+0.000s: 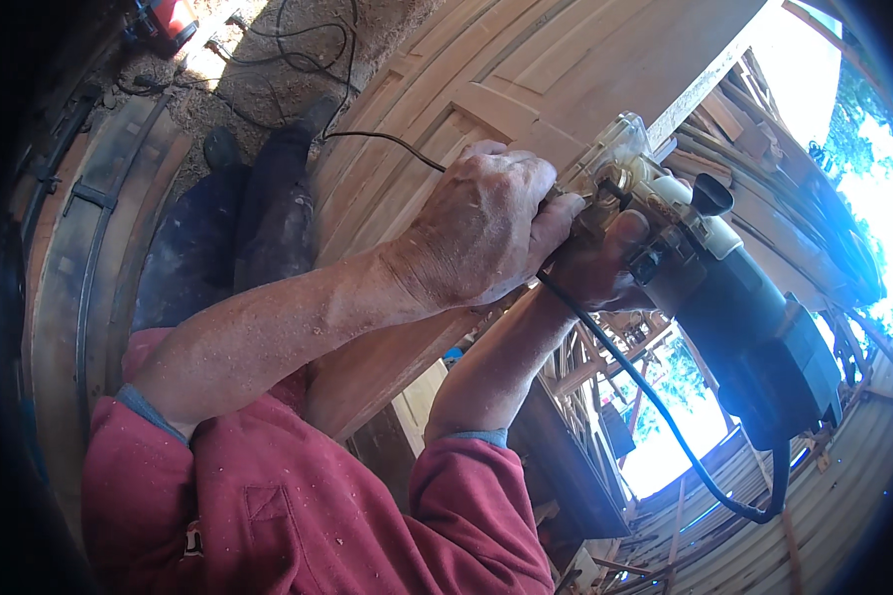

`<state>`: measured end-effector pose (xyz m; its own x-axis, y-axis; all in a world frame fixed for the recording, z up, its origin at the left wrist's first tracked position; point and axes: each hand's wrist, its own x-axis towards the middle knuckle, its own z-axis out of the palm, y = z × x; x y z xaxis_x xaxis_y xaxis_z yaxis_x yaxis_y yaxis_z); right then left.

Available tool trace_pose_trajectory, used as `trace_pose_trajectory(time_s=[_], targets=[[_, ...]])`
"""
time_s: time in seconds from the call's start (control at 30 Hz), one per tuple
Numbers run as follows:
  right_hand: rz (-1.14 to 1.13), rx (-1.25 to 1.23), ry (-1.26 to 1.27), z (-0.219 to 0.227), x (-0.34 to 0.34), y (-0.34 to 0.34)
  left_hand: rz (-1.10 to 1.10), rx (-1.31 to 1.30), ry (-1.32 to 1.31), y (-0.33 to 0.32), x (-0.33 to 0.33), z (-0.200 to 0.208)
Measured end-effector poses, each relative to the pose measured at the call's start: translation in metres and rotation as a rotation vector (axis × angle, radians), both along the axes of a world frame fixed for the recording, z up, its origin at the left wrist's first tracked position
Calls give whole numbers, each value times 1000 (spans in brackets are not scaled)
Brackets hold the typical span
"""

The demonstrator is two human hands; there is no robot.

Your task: The person routes the edge of a wooden door using a handheld router, periodically stopping to check the work and use a combination square.

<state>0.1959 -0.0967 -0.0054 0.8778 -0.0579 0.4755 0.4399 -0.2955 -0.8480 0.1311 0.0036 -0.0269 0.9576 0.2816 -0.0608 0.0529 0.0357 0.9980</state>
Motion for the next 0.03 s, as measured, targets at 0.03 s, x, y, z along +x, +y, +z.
trace_pose_trajectory(time_s=[0.03], targets=[[2,1,1,-1,1,0,2,1,1,0,0,-1]])
